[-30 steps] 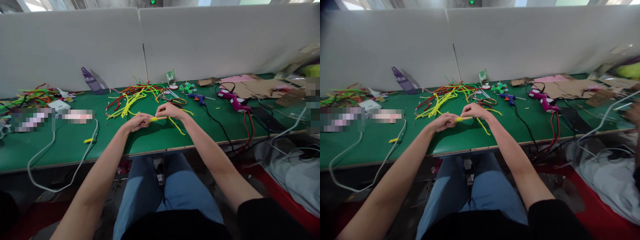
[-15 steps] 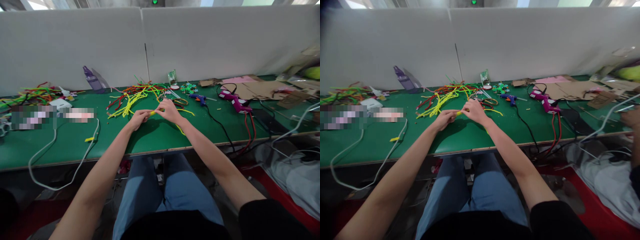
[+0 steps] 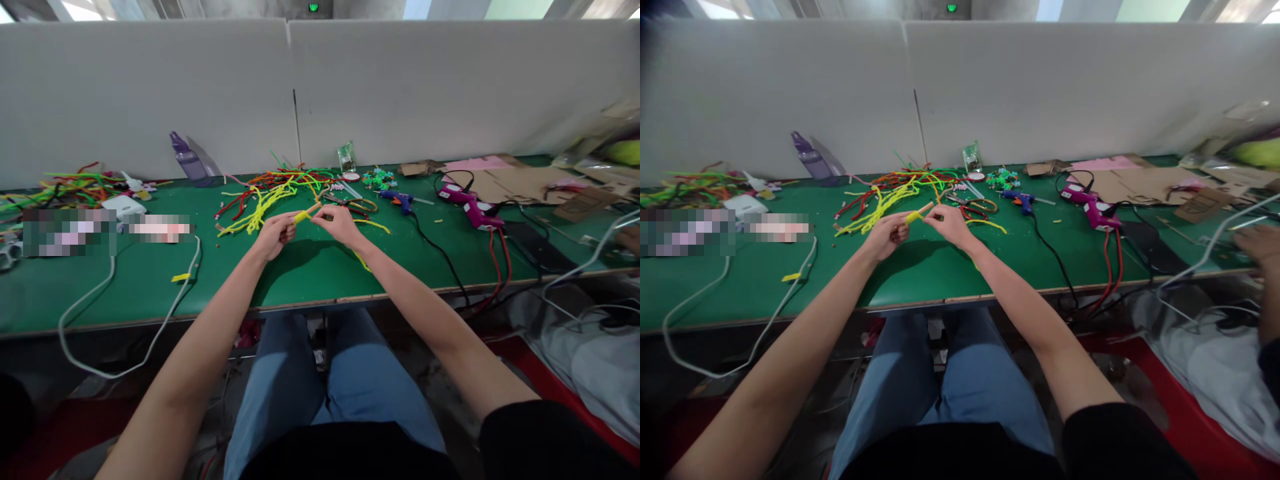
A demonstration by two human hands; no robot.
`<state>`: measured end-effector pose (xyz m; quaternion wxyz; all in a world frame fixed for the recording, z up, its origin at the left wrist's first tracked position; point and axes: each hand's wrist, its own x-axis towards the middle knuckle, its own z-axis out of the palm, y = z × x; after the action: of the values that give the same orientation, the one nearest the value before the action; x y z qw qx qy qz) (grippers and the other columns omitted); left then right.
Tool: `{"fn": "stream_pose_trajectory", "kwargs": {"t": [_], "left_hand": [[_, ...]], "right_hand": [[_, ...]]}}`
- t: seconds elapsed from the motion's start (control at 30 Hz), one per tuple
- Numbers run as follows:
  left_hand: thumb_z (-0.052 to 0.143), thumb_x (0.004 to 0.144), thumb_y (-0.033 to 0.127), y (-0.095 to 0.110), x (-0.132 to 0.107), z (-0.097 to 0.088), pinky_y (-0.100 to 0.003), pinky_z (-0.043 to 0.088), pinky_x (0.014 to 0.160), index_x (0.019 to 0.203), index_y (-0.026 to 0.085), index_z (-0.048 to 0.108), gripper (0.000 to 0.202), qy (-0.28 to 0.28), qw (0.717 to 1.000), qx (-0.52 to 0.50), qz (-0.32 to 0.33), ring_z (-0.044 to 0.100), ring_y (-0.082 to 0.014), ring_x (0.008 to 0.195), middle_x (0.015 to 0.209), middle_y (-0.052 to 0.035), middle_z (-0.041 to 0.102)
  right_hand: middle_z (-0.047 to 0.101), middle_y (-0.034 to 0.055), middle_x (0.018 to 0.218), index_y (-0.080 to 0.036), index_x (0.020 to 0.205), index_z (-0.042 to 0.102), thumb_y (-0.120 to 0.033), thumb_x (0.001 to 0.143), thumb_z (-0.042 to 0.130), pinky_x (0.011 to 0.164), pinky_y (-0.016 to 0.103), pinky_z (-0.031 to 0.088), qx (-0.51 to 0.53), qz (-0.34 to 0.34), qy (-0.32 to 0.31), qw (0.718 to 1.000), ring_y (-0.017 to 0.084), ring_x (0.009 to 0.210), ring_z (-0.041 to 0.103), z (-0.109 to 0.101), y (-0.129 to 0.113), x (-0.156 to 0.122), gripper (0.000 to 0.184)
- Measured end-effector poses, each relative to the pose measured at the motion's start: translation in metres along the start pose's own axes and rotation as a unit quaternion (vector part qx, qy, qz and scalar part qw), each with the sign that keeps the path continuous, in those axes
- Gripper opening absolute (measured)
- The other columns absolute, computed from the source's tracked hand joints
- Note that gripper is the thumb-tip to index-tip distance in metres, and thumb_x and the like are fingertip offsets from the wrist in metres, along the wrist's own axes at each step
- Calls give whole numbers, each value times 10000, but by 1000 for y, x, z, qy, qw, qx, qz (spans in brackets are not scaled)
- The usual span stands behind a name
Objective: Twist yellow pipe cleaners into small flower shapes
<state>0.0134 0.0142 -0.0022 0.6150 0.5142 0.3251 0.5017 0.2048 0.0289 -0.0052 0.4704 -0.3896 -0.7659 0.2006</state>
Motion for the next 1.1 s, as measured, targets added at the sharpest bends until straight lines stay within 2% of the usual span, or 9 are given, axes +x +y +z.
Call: {"fn": "stream_pose_trajectory", "kwargs": {"t": [0.1, 0.23, 0.37, 0.47, 0.6, 0.63, 0.8, 0.97, 1.1], "left_hand": [[567, 757, 132, 1, -1, 0, -186, 156, 405, 1029, 57, 674, 301, -44, 998, -30, -26, 242, -38, 416, 514, 76, 290], [568, 777, 130, 2, -3, 0, -172, 165, 405, 1047, 46, 661, 298, -77, 995, -35, -53, 242, -32, 416, 523, 78, 281], [578, 777, 135, 2, -3, 0, -169, 174, 402, 1028, 55, 661, 277, -79, 994, -24, -66, 259, -30, 421, 533, 68, 318], [591, 776, 163, 2, -3, 1, -168, 170, 396, 1006, 79, 663, 255, -65, 997, -8, -51, 260, -28, 418, 537, 64, 338], [620, 758, 197, 1, -2, 3, -163, 162, 397, 956, 103, 662, 223, -39, 998, 38, -33, 279, -22, 412, 534, 61, 365], [627, 753, 203, 0, -3, 3, -162, 163, 398, 943, 109, 661, 214, -35, 997, 55, -35, 282, -21, 410, 530, 62, 369], [665, 759, 277, -3, -3, 6, -162, 202, 399, 908, 137, 639, 206, -24, 992, 125, -14, 311, -27, 417, 529, 60, 407], [657, 779, 340, -8, 2, 1, -172, 238, 396, 925, 152, 639, 239, -14, 981, 189, 32, 350, -37, 425, 558, 47, 459], [659, 770, 355, -10, 6, -4, -183, 255, 397, 914, 163, 646, 240, 12, 970, 234, 71, 349, -50, 419, 523, 54, 450]], "right_hand": [[607, 14, 654, -135, 713, 685, -298, 771, 685, 627, 263, 362, 51, 42, -20, 998, 129, 631, 498, 1, 3, 1, 174], [620, 13, 643, -115, 796, 709, -316, 746, 685, 581, 248, 359, 99, 60, -39, 993, 116, 593, 492, 3, 9, 1, 208], [617, 9, 615, -105, 781, 702, -291, 725, 687, 578, 249, 375, 127, 67, -49, 988, 110, 580, 500, 4, 12, 1, 195], [639, 21, 651, -110, 764, 676, -305, 714, 700, 590, 245, 407, 187, 97, -83, 974, 116, 615, 544, 2, 12, 2, 204], [686, 34, 807, -145, 1085, 626, -314, 678, 755, 567, 222, 436, 309, 126, -125, 935, 130, 697, 622, -1, 11, 2, 459], [690, 36, 811, -149, 1112, 614, -318, 679, 759, 557, 219, 438, 322, 127, -132, 929, 134, 701, 634, -1, 11, 1, 487], [684, 46, 715, -118, 866, 646, -312, 697, 745, 496, 202, 395, 303, 153, -129, 932, 133, 637, 644, -5, 10, 0, 276], [670, 39, 669, -112, 836, 643, -280, 701, 722, 480, 193, 364, 284, 187, -100, 935, 115, 611, 624, -12, 10, 3, 230], [657, 36, 659, -119, 828, 645, -249, 695, 714, 465, 184, 338, 289, 236, -73, 925, 102, 600, 605, -18, 13, 6, 199]]}}
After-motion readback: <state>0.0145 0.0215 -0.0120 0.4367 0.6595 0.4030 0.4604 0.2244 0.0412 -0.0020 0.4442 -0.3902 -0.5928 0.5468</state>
